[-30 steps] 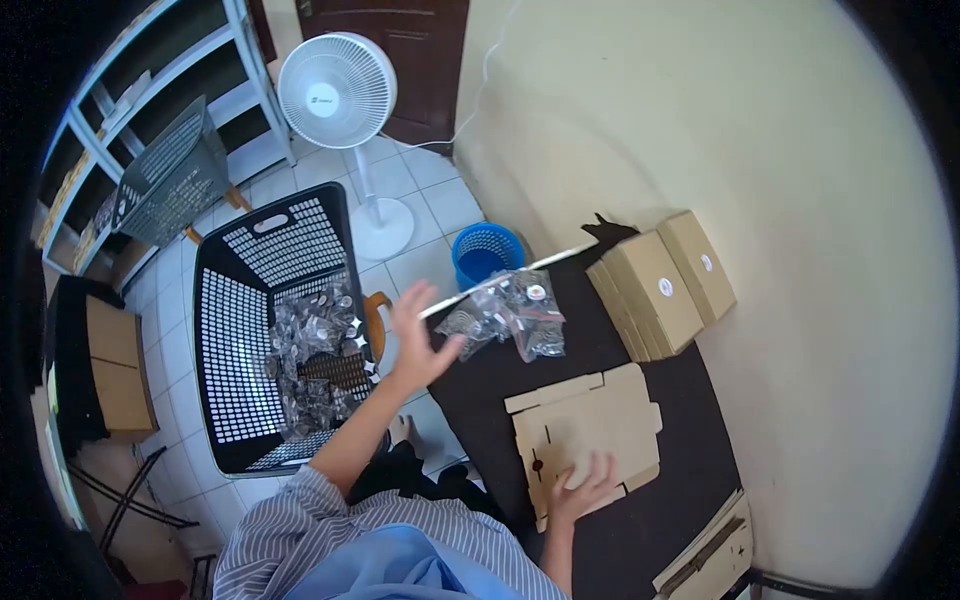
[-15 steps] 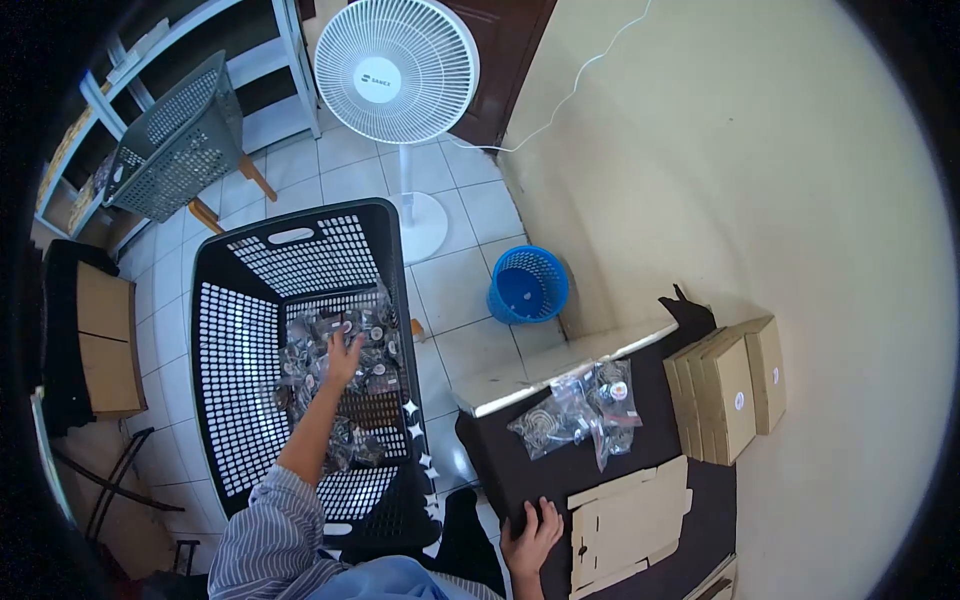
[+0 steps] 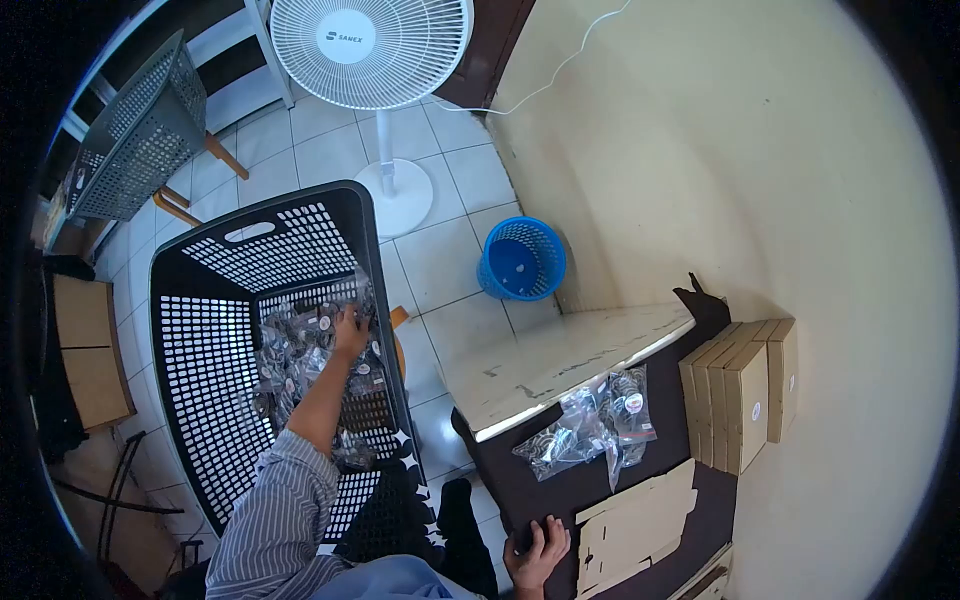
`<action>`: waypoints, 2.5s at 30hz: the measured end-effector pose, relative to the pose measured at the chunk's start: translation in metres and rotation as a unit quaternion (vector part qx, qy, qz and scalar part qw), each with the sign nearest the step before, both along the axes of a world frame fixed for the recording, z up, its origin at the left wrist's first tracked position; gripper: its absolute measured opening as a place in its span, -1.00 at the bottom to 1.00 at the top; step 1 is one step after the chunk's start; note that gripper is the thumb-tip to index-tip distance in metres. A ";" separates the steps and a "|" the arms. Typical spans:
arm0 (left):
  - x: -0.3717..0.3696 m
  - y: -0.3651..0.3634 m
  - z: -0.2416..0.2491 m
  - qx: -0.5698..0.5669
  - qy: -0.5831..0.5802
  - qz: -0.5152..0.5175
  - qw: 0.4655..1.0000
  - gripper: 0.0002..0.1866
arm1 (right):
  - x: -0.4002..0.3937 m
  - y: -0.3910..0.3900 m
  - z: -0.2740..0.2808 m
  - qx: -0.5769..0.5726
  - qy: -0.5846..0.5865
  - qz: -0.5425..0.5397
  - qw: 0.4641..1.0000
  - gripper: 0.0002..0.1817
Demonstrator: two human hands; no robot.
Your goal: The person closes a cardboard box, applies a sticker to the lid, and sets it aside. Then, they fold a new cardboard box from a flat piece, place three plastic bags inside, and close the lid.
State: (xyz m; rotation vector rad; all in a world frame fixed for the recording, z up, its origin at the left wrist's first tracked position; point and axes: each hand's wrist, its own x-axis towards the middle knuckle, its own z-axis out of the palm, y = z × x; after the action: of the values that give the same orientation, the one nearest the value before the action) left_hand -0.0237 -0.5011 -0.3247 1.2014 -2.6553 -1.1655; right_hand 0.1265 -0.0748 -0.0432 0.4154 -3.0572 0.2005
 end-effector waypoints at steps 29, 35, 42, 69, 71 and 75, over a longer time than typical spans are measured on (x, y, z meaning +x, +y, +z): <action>0.046 0.233 0.359 0.241 0.254 -0.291 0.890 -0.78 | 0.021 0.060 0.044 -0.257 -0.035 -0.024 0.965 -0.45; 0.016 0.307 0.304 0.031 0.219 -0.427 0.877 -0.62 | 0.054 0.125 0.049 -0.155 0.051 -0.108 0.981 -0.36; 0.054 0.354 0.336 -0.111 0.316 -0.311 0.890 -0.34 | 0.070 0.184 0.033 -0.202 0.054 -0.109 0.972 -0.61; 0.069 0.422 0.304 0.149 0.017 -0.557 0.817 -0.39 | 0.056 0.207 0.023 -0.345 0.086 -0.388 0.850 -0.49; 0.073 0.421 0.304 -0.017 0.150 -0.638 0.755 -0.37 | 0.054 0.198 0.019 -0.254 0.058 -0.386 0.885 -0.38; 0.067 0.429 0.294 -0.055 0.184 -0.682 0.706 -0.21 | 0.048 0.188 0.006 -0.205 -0.022 -0.361 0.910 -0.07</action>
State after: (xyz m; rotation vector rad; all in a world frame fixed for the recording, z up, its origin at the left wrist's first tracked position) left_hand 0.0432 -0.0722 -0.0309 -1.2394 -2.9003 -0.9468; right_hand 0.1747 0.1129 -0.0371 -0.7329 -2.8440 0.7759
